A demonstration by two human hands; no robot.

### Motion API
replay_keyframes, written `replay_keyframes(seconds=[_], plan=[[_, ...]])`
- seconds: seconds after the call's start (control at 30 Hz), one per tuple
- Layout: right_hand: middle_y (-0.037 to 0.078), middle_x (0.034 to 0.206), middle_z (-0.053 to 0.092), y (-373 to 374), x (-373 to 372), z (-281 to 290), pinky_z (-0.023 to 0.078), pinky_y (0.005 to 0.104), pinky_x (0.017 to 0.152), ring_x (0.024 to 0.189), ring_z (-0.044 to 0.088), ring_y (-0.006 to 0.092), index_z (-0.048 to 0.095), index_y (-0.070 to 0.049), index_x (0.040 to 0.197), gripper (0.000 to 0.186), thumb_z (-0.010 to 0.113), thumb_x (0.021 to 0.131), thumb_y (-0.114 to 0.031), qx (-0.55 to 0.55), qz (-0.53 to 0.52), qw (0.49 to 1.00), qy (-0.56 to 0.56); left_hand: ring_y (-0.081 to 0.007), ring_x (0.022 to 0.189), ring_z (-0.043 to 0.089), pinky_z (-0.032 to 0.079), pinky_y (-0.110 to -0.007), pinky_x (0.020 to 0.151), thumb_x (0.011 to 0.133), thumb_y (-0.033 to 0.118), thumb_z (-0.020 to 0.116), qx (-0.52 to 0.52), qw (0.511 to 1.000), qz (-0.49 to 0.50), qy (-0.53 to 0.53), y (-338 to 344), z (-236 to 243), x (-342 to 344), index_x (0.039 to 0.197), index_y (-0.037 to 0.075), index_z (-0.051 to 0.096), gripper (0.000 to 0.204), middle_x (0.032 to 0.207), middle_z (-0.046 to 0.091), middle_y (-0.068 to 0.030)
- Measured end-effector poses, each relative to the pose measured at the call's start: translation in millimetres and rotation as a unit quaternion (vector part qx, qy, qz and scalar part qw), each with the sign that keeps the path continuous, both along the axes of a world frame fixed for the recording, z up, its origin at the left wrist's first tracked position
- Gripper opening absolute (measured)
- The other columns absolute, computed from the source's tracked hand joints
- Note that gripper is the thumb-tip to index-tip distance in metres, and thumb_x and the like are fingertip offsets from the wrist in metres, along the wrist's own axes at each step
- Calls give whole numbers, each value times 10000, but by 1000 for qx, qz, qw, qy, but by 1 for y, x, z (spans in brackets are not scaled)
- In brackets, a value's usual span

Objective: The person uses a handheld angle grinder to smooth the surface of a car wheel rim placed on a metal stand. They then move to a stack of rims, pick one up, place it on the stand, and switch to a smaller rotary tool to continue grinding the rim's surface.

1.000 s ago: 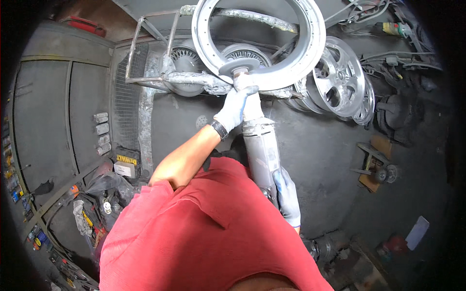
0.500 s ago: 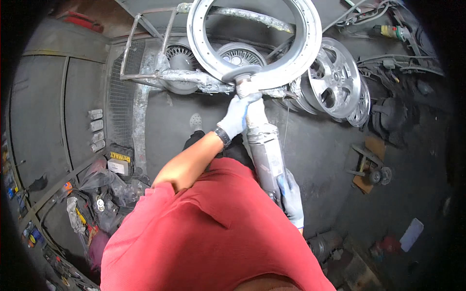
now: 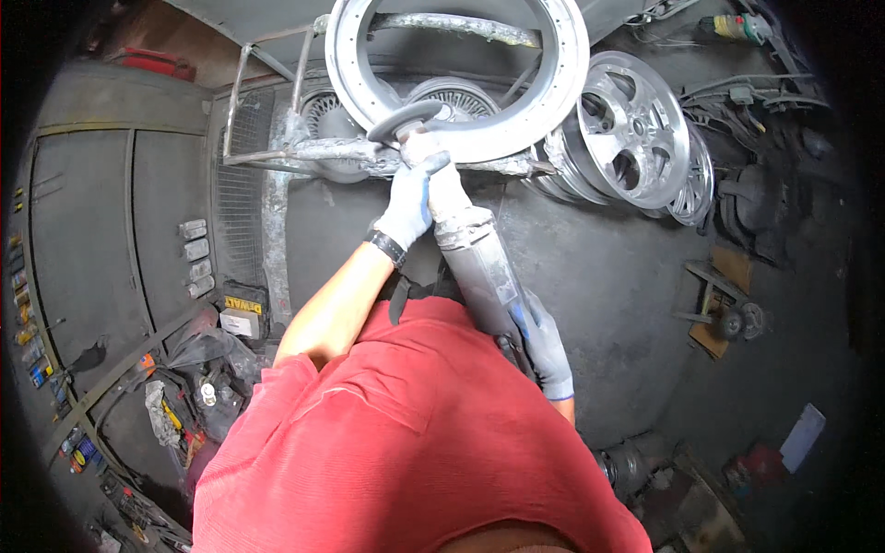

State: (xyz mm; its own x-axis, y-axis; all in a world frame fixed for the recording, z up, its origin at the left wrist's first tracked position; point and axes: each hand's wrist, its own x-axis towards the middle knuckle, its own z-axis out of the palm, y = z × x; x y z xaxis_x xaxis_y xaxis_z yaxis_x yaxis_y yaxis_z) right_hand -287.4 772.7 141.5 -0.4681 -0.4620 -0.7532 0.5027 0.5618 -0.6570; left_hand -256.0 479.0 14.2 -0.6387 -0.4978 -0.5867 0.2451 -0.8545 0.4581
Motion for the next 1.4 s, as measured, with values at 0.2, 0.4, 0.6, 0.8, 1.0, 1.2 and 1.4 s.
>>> replay_keyframes(seconds=[0.2,0.4,0.6,0.8,1.0,1.2,1.4], plan=[[106,1349,631,54,-32,39,473,307,1009,1205,584,172,535,34,1444,507,631,1043,-260,49,2,995,88,-229,831,694,592,-380,784,927,34,695,81,994,-6,74,81,-12,-57,1112,87,624,205,935,686,-76],[104,1342,629,71,-48,51,486,308,993,1180,587,166,523,30,1456,511,618,1044,-256,37,-34,994,100,-244,854,698,594,-392,793,922,29,700,90,992,1,87,107,-9,-89,1171,72,603,271,970,686,-86],[123,1352,628,59,-50,17,494,324,994,1187,591,178,500,25,1477,537,624,1035,-254,46,16,999,14,-246,848,709,607,-394,792,933,57,705,58,994,37,89,69,-12,-36,1176,85,607,263,972,703,-102],[191,1449,599,37,-58,-42,435,355,1100,1324,573,246,483,20,1493,569,625,1032,-283,-11,163,976,146,-243,863,717,613,-388,787,947,109,700,-3,997,76,25,27,-10,-8,1158,42,611,239,985,709,-117],[162,1414,619,55,-80,-9,452,346,1064,1271,591,232,517,18,1471,548,627,1036,-295,18,119,989,92,-234,823,710,609,-377,772,925,73,709,23,996,76,29,57,-13,-36,1138,45,618,234,935,699,-99],[66,1166,656,65,-79,54,506,239,649,850,606,92,521,-17,1452,484,582,1071,-308,43,15,996,78,-214,831,697,586,-372,772,911,41,713,65,994,28,79,101,-7,-104,1098,83,633,207,956,695,-60],[32,1031,645,43,-50,80,488,233,617,754,562,76,562,-25,1348,408,579,1077,-330,61,-38,994,83,-193,795,695,586,-357,729,914,53,722,99,994,-27,41,95,0,-114,1109,74,654,208,930,701,-59]])
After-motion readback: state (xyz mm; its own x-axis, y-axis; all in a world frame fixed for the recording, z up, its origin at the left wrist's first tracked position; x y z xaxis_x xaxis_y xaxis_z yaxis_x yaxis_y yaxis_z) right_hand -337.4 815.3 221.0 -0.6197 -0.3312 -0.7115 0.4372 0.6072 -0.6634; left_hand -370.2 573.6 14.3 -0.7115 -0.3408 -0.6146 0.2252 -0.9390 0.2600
